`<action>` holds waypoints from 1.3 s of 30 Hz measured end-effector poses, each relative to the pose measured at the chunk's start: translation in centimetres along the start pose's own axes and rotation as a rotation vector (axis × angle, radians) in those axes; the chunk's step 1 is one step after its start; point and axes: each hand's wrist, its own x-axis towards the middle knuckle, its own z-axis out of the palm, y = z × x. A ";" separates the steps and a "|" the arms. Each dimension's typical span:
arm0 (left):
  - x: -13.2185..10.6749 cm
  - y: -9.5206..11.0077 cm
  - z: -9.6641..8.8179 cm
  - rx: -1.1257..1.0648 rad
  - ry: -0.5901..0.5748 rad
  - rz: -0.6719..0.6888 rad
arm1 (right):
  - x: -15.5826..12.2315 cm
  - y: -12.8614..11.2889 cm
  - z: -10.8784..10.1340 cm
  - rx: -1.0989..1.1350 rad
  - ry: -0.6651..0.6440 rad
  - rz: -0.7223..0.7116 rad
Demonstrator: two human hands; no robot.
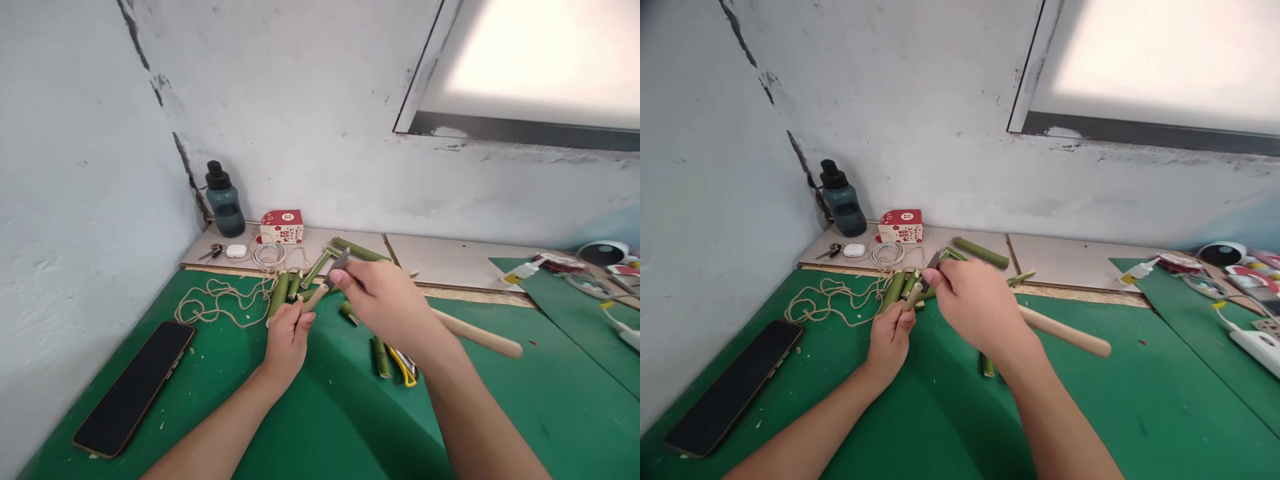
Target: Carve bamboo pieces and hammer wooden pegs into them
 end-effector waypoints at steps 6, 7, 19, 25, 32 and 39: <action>0.0 0.3 0.1 -0.023 0.003 0.023 | -0.2 -0.4 0.5 0.407 0.548 -0.093; 0.0 0.3 0.1 -0.025 0.002 0.024 | -0.3 -0.5 0.5 0.427 0.573 -0.116; -0.1 0.1 -0.1 -0.023 -0.002 -0.009 | -0.4 -0.2 -0.8 0.143 0.190 -0.046; 0.0 0.1 0.0 -0.034 -0.005 0.010 | -0.4 -0.4 -1.5 0.378 0.728 -0.099; -0.3 -0.6 0.1 -0.046 0.016 -0.027 | -0.6 -0.9 -1.3 0.069 0.230 -0.039; -0.2 -0.2 0.0 -0.028 0.007 0.011 | -0.8 -1.2 -1.5 0.038 0.126 -0.045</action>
